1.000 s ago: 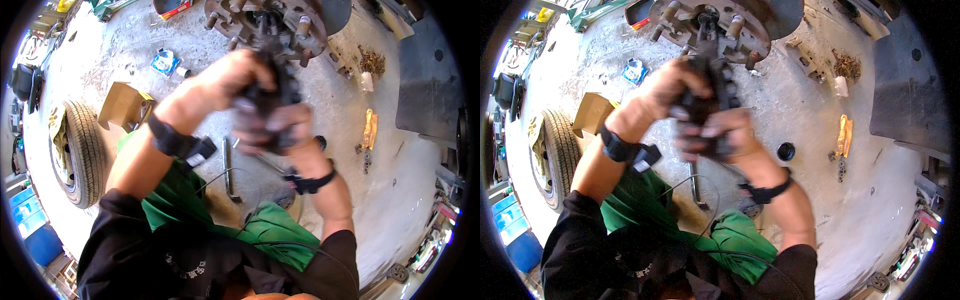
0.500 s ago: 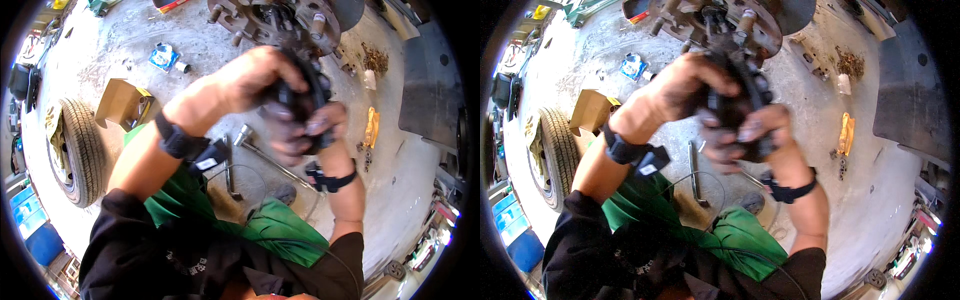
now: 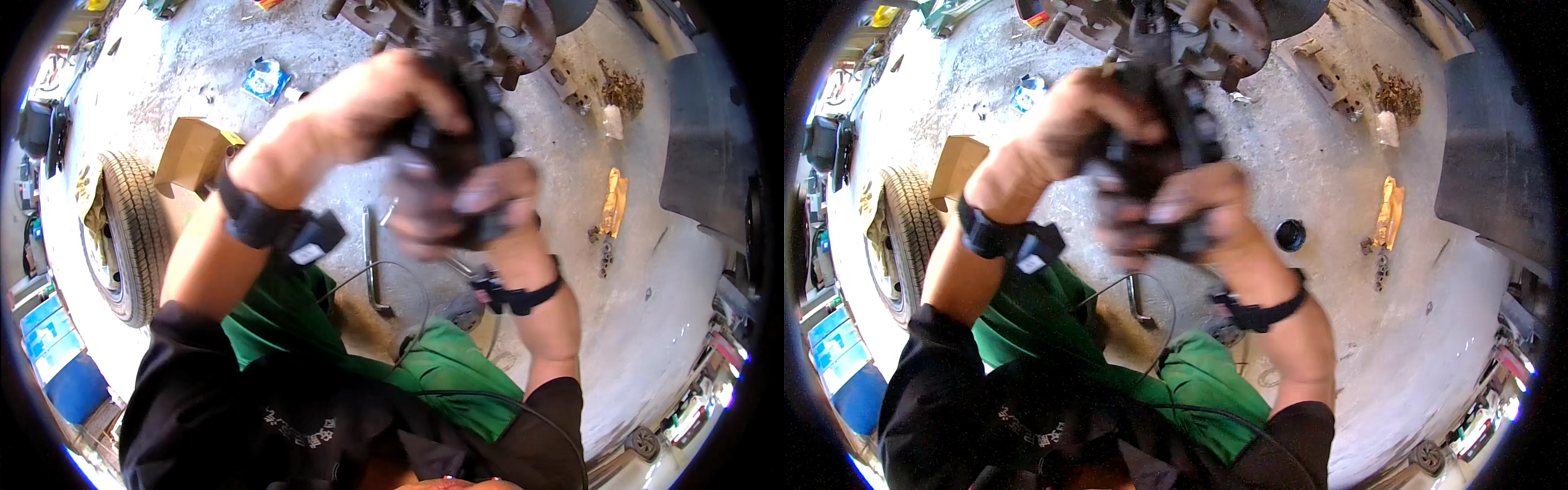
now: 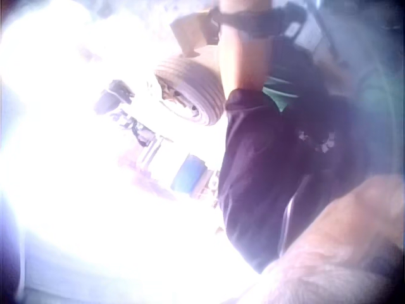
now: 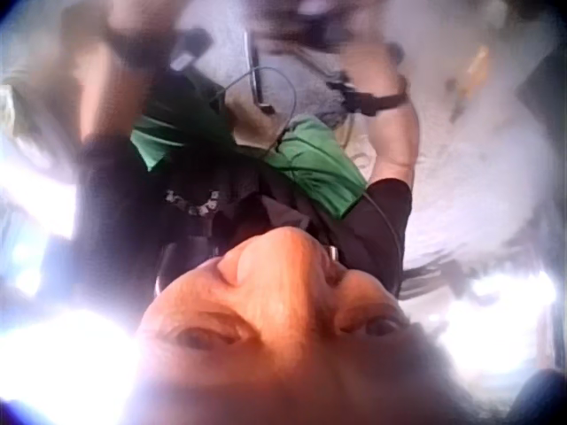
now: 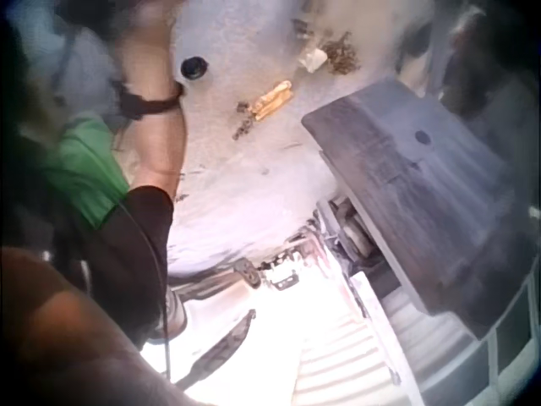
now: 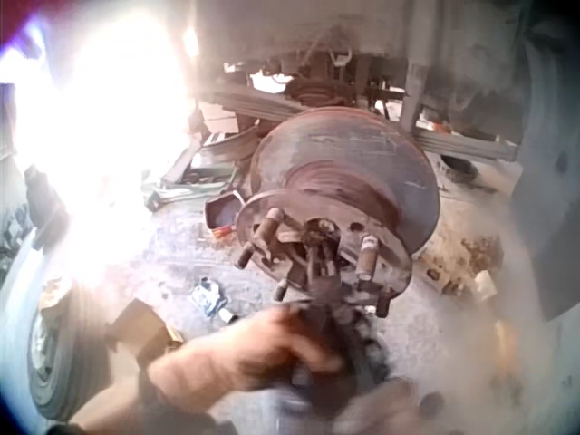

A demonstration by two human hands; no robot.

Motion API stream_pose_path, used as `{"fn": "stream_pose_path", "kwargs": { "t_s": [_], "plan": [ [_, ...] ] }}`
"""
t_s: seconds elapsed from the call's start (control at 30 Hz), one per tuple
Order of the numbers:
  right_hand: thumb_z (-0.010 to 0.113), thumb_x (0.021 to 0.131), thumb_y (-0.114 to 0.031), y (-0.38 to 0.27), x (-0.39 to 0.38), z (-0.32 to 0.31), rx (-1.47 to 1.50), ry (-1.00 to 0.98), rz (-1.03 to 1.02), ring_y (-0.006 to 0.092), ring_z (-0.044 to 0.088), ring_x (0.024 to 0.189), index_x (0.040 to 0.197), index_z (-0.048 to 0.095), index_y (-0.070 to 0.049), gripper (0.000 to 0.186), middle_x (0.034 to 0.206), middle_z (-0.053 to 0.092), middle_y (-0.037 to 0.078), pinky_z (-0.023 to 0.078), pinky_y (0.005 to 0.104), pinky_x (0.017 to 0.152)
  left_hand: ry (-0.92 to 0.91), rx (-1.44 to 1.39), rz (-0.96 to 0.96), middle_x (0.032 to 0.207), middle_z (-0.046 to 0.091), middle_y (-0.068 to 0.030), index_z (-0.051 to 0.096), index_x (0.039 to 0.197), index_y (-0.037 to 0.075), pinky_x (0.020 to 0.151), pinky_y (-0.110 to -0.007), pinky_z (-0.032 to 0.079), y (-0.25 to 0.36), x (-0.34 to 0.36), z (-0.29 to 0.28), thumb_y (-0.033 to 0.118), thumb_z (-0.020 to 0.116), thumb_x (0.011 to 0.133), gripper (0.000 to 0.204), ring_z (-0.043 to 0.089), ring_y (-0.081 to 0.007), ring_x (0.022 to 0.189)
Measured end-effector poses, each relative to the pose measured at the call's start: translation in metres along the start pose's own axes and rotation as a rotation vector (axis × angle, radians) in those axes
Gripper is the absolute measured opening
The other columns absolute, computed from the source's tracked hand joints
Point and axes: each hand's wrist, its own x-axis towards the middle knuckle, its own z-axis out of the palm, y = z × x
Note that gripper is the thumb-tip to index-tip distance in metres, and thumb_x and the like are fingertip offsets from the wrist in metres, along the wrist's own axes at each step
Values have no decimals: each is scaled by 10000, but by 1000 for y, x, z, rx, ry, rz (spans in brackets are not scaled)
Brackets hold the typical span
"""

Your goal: The person uses pliers to manipulate a metal component on a wheel hub assembly, then uses a long metal bar to apply leverage behind the component.

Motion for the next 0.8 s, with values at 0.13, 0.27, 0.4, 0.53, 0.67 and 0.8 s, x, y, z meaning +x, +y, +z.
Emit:
{"fn": "stream_pose_path", "kwargs": {
  "t_s": [0.13, 0.27, 0.4, 0.53, 0.67, 0.8],
  "plan": [
    [624, 686, -142, -38, -24, -6, 118, -191, 231, 160, 470, 643, 1106, 442, -51, 467, 786, 439, 6, 423, 350, 574, -193, 1124, 914, 941, 728, -134, 706, 950, -63, 859, -322, 548, -14, 28, -6, -40, 681, 714, 238, 689, -199, 846],
    [622, 637, -163, 2, 3, 6, -113, 119, -41, 165, 425, 624, 1054, 429, -32, 477, 770, 407, 20, 409, 353, 554, 6, 160, -46, 960, 727, -144, 699, 1033, -59, 816, -319, 569, -2, 3, -4, -54, 662, 738, 297, 700, -201, 816],
    [632, 608, -181, -38, -31, -13, -18, 30, 136, 198, 509, 612, 1105, 458, 63, 581, 736, 457, 80, 518, 416, 582, 13, 105, 148, 959, 730, -124, 683, 1071, -51, 841, -320, 552, -19, 23, 14, -10, 698, 785, 289, 695, -206, 835],
    [658, 562, -119, -32, -26, -7, -236, 165, -23, 370, 629, 773, 1294, 410, 113, 808, 917, 602, 241, 568, 520, 681, 72, 261, 151, 892, 734, -118, 708, 985, -51, 734, -313, 563, -19, 17, 15, 8, 688, 801, 194, 689, -185, 781],
    [668, 534, -79, -31, -36, -8, -441, 333, -149, 457, 649, 960, 1367, 391, 113, 898, 1128, 612, 324, 568, 556, 787, 73, 235, -28, 854, 734, -121, 722, 941, -40, 587, -298, 531, -8, 3, 22, 32, 686, 818, 147, 670, -178, 691],
    [677, 587, -76, -40, -59, -11, -720, 507, 69, 344, 667, 1021, 1348, 440, 101, 816, 1209, 614, 268, 571, 440, 864, -9, 335, 45, 910, 731, -117, 725, 946, -36, 667, -302, 528, -39, 15, 8, 61, 697, 827, 156, 666, -166, 753]
  ]
}}
